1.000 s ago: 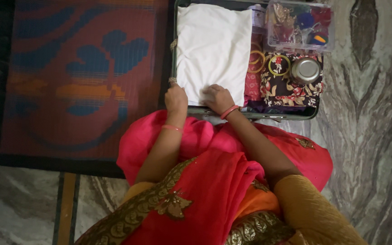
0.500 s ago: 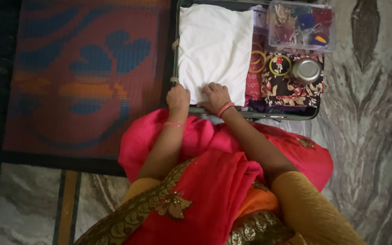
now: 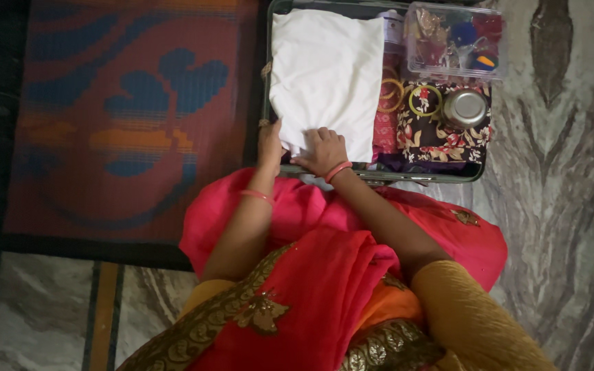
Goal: The person opens a suitcase and removes a clear container of items, a folded white cloth, a pink patterned cloth, and a dark patterned cloth, placing each one onto a mat on the floor.
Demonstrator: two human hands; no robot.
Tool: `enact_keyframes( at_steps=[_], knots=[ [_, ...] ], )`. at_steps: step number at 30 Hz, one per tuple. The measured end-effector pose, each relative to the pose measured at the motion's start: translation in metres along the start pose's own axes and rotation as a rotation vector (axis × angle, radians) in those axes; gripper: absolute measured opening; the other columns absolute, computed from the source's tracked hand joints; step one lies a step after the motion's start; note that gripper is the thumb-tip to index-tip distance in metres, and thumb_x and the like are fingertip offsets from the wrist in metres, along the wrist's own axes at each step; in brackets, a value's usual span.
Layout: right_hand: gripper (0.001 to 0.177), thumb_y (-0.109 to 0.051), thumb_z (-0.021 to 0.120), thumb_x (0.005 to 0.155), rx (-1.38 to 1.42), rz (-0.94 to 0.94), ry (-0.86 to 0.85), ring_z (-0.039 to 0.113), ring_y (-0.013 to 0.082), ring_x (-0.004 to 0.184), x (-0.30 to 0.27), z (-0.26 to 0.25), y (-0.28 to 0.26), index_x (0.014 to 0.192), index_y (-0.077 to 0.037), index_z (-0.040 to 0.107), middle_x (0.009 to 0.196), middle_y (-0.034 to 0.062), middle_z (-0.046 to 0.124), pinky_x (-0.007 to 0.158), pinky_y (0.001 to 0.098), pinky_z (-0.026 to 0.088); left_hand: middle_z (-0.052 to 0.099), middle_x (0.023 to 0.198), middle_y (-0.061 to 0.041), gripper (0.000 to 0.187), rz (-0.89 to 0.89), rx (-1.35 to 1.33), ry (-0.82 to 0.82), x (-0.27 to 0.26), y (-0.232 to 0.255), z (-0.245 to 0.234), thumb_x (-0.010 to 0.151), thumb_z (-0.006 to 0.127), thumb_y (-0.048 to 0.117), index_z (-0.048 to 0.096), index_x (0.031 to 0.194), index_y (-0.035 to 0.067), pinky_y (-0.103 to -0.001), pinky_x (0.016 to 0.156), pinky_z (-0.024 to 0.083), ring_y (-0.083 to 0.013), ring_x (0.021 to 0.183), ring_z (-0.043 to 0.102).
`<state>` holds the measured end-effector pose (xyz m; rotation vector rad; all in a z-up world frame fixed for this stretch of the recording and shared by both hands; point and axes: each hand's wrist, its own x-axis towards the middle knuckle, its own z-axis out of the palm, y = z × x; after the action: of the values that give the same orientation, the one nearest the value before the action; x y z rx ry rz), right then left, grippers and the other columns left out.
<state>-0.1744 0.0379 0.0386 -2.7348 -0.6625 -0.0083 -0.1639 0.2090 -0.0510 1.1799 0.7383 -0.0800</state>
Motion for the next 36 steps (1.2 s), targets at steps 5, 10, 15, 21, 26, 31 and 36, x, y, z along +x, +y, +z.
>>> enact_keyframes(
  at_steps=[5, 10, 15, 21, 26, 31, 36],
  knots=[
    [0.063, -0.05, 0.083, 0.074, 0.015, 0.004, 0.054, 0.06, 0.0358, 0.105, -0.001, 0.015, 0.003, 0.121, -0.012, 0.065, 0.113, 0.013, 0.063, 0.086, 0.0505, 0.047, 0.076, 0.092, -0.008, 0.045, 0.235, 0.207, 0.0, -0.029, 0.02, 0.01, 0.083, 0.079, 0.037, 0.072, 0.106, -0.001, -0.031, 0.075, 0.053, -0.0174, 0.083, 0.071],
    [0.045, -0.034, 0.079, 0.083, 0.035, -0.014, 0.118, 0.061, 0.036, 0.105, -0.005, 0.036, 0.015, 0.118, -0.011, 0.065, 0.113, 0.0129, 0.065, 0.085, 0.0505, 0.048, 0.076, 0.099, -0.01, 0.044, 0.174, -0.065, -0.058, -0.027, -0.018, 0.027, 0.081, 0.084, 0.027, 0.074, 0.109, -0.005, -0.03, 0.077, 0.054, -0.0171, 0.088, 0.069],
    [0.034, -0.024, 0.075, 0.087, 0.096, -0.076, 0.219, 0.064, 0.037, 0.102, -0.009, 0.041, 0.017, 0.116, -0.007, 0.067, 0.11, 0.0152, 0.068, 0.083, 0.049, 0.051, 0.071, 0.108, -0.012, 0.066, 0.203, -0.085, 0.071, -0.019, -0.035, 0.034, 0.072, 0.09, 0.015, 0.055, 0.124, -0.005, -0.031, 0.082, 0.056, -0.0179, 0.094, 0.069],
    [0.024, -0.018, 0.074, 0.086, 0.183, -0.094, 0.249, 0.066, 0.037, 0.094, -0.013, 0.03, 0.006, 0.107, -0.005, 0.072, 0.102, 0.0156, 0.07, 0.078, 0.0447, 0.056, 0.073, 0.106, -0.016, 0.063, 0.141, -0.033, 0.071, -0.019, -0.027, 0.03, 0.072, 0.089, 0.011, 0.057, 0.123, -0.008, -0.033, 0.075, 0.056, -0.0203, 0.089, 0.07],
    [0.02, -0.021, 0.075, 0.088, 0.17, -0.037, 0.219, 0.067, 0.0339, 0.09, -0.015, 0.021, 0.002, 0.105, -0.009, 0.074, 0.097, 0.011, 0.07, 0.074, 0.0448, 0.056, 0.077, 0.1, -0.013, 0.035, 0.135, 0.06, -0.009, -0.021, -0.027, 0.026, 0.081, 0.079, 0.016, 0.074, 0.108, -0.005, -0.033, 0.075, 0.055, -0.0176, 0.086, 0.07],
    [0.021, -0.019, 0.073, 0.089, 0.19, -0.04, 0.215, 0.068, 0.0346, 0.09, -0.017, 0.014, 0.0, 0.107, -0.007, 0.073, 0.098, 0.0121, 0.07, 0.075, 0.0441, 0.056, 0.075, 0.105, -0.01, 0.04, 0.133, -0.034, -0.046, -0.033, -0.012, 0.032, 0.082, 0.079, 0.017, 0.071, 0.116, -0.003, -0.032, 0.077, 0.054, -0.017, 0.091, 0.069],
    [0.022, -0.015, 0.07, 0.092, 0.285, -0.04, 0.247, 0.068, 0.0353, 0.091, -0.022, -0.018, -0.019, 0.111, -0.004, 0.071, 0.102, 0.015, 0.07, 0.078, 0.0439, 0.056, 0.067, 0.099, -0.012, 0.045, 0.008, 0.0, -0.047, -0.031, -0.015, 0.035, 0.084, 0.077, 0.015, 0.064, 0.124, 0.001, -0.039, 0.064, 0.042, -0.0236, 0.078, 0.055]
  ],
)
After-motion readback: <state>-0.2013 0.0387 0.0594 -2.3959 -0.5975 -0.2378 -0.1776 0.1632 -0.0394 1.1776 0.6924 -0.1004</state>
